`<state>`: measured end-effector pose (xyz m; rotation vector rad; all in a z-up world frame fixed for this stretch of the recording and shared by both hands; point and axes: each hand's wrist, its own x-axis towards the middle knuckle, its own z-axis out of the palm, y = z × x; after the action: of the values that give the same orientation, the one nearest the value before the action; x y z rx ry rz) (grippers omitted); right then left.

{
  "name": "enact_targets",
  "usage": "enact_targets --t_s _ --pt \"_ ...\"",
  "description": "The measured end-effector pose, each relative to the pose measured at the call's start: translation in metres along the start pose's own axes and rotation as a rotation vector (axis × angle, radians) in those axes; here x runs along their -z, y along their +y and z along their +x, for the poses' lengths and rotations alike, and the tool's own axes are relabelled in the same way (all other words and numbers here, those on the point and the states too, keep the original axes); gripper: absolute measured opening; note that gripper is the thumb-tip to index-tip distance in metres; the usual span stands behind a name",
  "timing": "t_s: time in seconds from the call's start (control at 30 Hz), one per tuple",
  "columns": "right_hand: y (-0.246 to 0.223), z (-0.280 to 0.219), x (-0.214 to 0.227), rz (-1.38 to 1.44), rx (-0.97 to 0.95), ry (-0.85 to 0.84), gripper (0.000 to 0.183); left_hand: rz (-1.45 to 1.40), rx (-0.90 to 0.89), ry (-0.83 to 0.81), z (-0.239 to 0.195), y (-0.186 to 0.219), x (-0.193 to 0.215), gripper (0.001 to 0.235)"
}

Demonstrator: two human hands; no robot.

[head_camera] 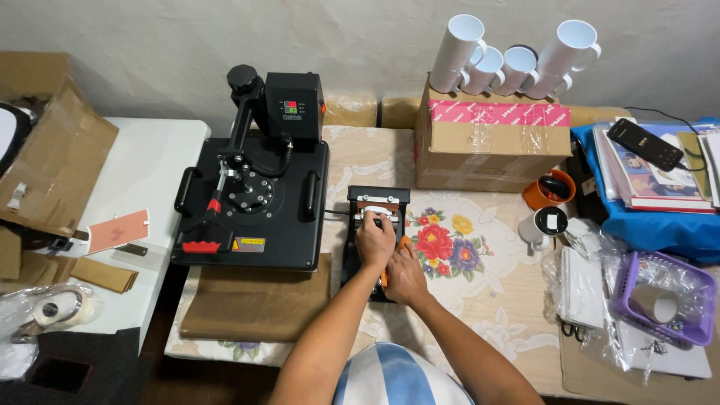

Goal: Preparing a ceramic mug by taping a design to it and then using a mug heat press to transfer the image.

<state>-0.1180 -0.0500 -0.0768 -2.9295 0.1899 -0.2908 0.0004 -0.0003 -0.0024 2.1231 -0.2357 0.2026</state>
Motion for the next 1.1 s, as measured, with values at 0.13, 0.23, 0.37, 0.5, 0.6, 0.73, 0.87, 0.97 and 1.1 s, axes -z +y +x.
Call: enact_targets --t_s 0.13,0.23,0.37,0.5,0.6,0.73,0.87,0.97,1.1 --pt "0.000 0.000 0.000 0.006 0.003 0.003 0.067 0.002 0.002 -0.005 -0.001 0.002 0.002 0.021" --pt "-0.001 0.001 0.004 0.004 -0.011 -0.001 0.066 0.000 0.005 -0.011 0.000 0.004 0.004 0.022" --pt "-0.001 0.000 0.006 -0.005 -0.012 -0.015 0.066 0.004 0.008 -0.017 -0.001 0.006 0.004 0.021" --pt "0.001 0.000 -0.001 0.010 -0.002 0.021 0.068 0.012 0.008 -0.013 0.001 0.001 -0.001 0.022" --pt "0.004 -0.001 -0.007 0.013 0.011 0.045 0.068 0.011 0.007 -0.005 0.001 -0.004 -0.004 0.021" --pt "0.004 0.000 -0.012 -0.015 0.014 0.054 0.069 0.003 0.001 -0.005 0.001 0.003 0.002 0.022" --pt "0.004 0.000 -0.009 -0.006 0.007 0.042 0.064 -0.003 -0.006 -0.006 0.000 0.005 0.004 0.021" --pt "0.002 0.000 -0.007 -0.021 0.007 0.028 0.064 -0.002 -0.008 -0.005 0.000 0.003 0.002 0.021" --pt "-0.002 0.001 0.007 -0.014 0.006 0.025 0.063 -0.004 -0.001 -0.005 0.000 0.005 0.004 0.021"
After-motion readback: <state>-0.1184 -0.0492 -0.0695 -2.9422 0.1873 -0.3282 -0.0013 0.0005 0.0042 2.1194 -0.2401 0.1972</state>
